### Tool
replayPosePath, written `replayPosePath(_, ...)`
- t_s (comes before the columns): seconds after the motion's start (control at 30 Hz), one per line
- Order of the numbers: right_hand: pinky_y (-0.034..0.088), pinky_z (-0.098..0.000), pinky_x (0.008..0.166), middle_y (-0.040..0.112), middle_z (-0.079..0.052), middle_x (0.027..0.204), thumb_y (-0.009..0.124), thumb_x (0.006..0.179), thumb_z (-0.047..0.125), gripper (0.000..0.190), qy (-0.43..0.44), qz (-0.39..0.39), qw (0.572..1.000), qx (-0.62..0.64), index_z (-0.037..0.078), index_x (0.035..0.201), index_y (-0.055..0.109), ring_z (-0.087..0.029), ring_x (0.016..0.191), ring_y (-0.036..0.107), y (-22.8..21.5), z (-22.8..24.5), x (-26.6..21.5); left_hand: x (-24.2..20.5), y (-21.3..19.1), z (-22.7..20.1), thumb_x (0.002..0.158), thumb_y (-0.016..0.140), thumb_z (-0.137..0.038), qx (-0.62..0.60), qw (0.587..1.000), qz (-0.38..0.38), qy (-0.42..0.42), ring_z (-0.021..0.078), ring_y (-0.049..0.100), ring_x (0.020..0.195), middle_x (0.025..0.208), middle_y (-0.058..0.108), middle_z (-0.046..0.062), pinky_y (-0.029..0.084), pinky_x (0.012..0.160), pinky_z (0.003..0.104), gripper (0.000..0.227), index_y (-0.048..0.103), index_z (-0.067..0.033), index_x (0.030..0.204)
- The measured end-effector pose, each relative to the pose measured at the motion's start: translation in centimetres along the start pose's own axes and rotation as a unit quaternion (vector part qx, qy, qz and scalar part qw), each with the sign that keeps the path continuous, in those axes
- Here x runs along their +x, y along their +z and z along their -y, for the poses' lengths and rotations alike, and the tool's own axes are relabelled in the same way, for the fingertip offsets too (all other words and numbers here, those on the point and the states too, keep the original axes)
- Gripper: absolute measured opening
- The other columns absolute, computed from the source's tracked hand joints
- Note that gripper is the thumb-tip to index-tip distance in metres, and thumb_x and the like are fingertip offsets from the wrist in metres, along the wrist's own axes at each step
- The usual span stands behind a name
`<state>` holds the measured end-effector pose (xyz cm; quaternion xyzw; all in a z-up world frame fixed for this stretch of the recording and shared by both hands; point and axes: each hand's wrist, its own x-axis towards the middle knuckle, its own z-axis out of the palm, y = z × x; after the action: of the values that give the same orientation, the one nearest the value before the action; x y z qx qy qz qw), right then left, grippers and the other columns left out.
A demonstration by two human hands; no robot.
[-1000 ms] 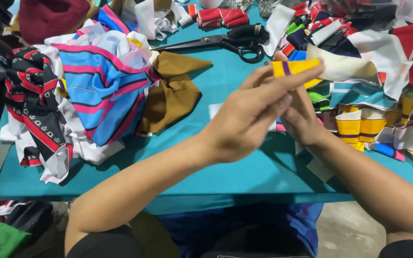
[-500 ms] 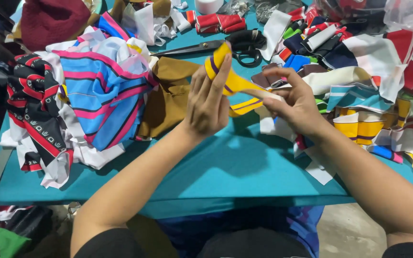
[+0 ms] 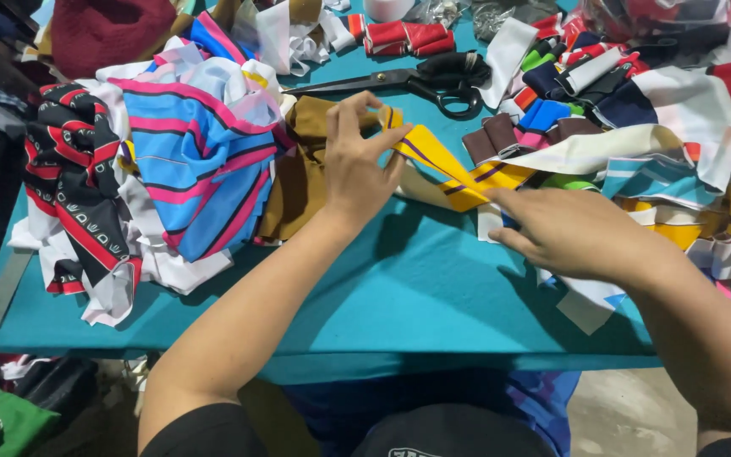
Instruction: The person is sorting, folding, and organizing small strips of colorful fabric on a blue work surface in preparation for sewing.
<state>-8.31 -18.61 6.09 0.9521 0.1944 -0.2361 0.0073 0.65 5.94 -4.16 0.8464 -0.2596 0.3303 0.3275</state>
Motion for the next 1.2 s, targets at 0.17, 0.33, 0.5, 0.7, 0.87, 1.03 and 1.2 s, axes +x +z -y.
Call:
replayPosePath(0.17,0.034,-0.0687,0.113,0.079,-0.009,0.097,0.062,0.092,0.041,0.057,0.016,-0.219,0.974,-0.059,0.017,0.143,0.054,-0.031,0.097,0.073,0.9,-0.1,-0.1,-0.1,0.3,0.0,0.086,0.076,0.001,-0.067,0.996,-0.022,0.052,0.0312,0.053,0.115,0.123,0.061,0.013,0.058,0.086,0.042,0.014,0.07,-0.0038,0.098)
replayPosePath(0.33,0.032,-0.0435,0.081,0.054,-0.015,0.086,0.06,0.087,0.026,0.023,-0.187,-0.512,0.837,0.044,0.004,0.089,0.058,-0.03,0.087,0.045,3.4,-3.1,3.2,-0.5,0.5,0.4,0.1,0.06,-0.007,-0.138,0.989,0.003,-0.054,0.0211,0.073,0.081,0.094,0.073,0.012,0.057,0.059,0.025,0.01,0.062,-0.004,0.11)
replayPosePath(0.5,0.032,-0.0334,0.046,0.036,-0.002,0.044,0.062,0.104,0.013,0.055,-0.205,-0.522,0.815,0.144,0.015,0.053,0.041,-0.023,0.042,0.04,6.3,-6.0,7.2,-0.1,0.7,0.1,0.099,0.049,-0.01,-0.207,0.97,0.034,-0.118,0.0164,0.065,0.058,0.068,0.067,0.007,0.048,0.043,0.023,0.018,0.064,-0.0091,0.09)
replayPosePath(0.7,0.05,-0.0387,0.061,0.061,-0.009,0.061,0.06,0.108,0.028,0.023,-0.131,-0.466,0.845,0.229,0.02,0.129,0.06,-0.031,0.058,0.064,6.5,-5.2,7.4,-1.4,2.4,0.2,0.094,0.055,-0.008,-0.218,0.973,0.051,-0.054,0.0274,0.067,0.059,0.066,0.069,0.01,0.056,0.051,0.033,0.013,0.067,-0.0099,0.094)
replayPosePath(0.87,0.052,-0.054,0.094,0.062,-0.025,0.134,0.071,0.094,0.017,0.062,-0.263,-0.357,0.798,0.408,0.001,0.146,0.043,-0.041,0.111,0.067,3.9,-2.6,6.3,-2.4,2.7,-2.4,0.097,0.062,-0.008,-0.178,0.98,0.019,0.087,0.0296,0.074,0.087,0.094,0.074,0.007,0.063,0.073,0.036,0.02,0.066,-0.0137,0.115)
replayPosePath(1.03,0.057,-0.0477,0.094,0.076,-0.019,0.097,0.076,0.089,0.003,0.018,-0.262,-0.269,0.759,0.532,0.0,0.106,0.072,-0.034,0.093,0.076,5.4,-1.7,6.9,-2.6,1.9,-3.9,0.094,0.065,-0.001,-0.143,0.98,-0.017,0.137,0.0226,0.075,0.088,0.096,0.075,0.005,0.064,0.076,0.031,0.025,0.07,-0.0106,0.117)
replayPosePath(1.2,0.058,-0.0432,0.085,0.073,-0.017,0.088,0.072,0.096,0.008,0.008,-0.235,-0.273,0.765,0.533,0.0,0.1,0.071,-0.026,0.086,0.074,4.8,-1.2,6.2,-1.8,1.2,-4.0,0.093,0.065,0.002,-0.135,0.986,-0.053,0.083,0.0236,0.075,0.085,0.093,0.075,0.005,0.064,0.073,0.032,0.027,0.071,-0.0104,0.117)
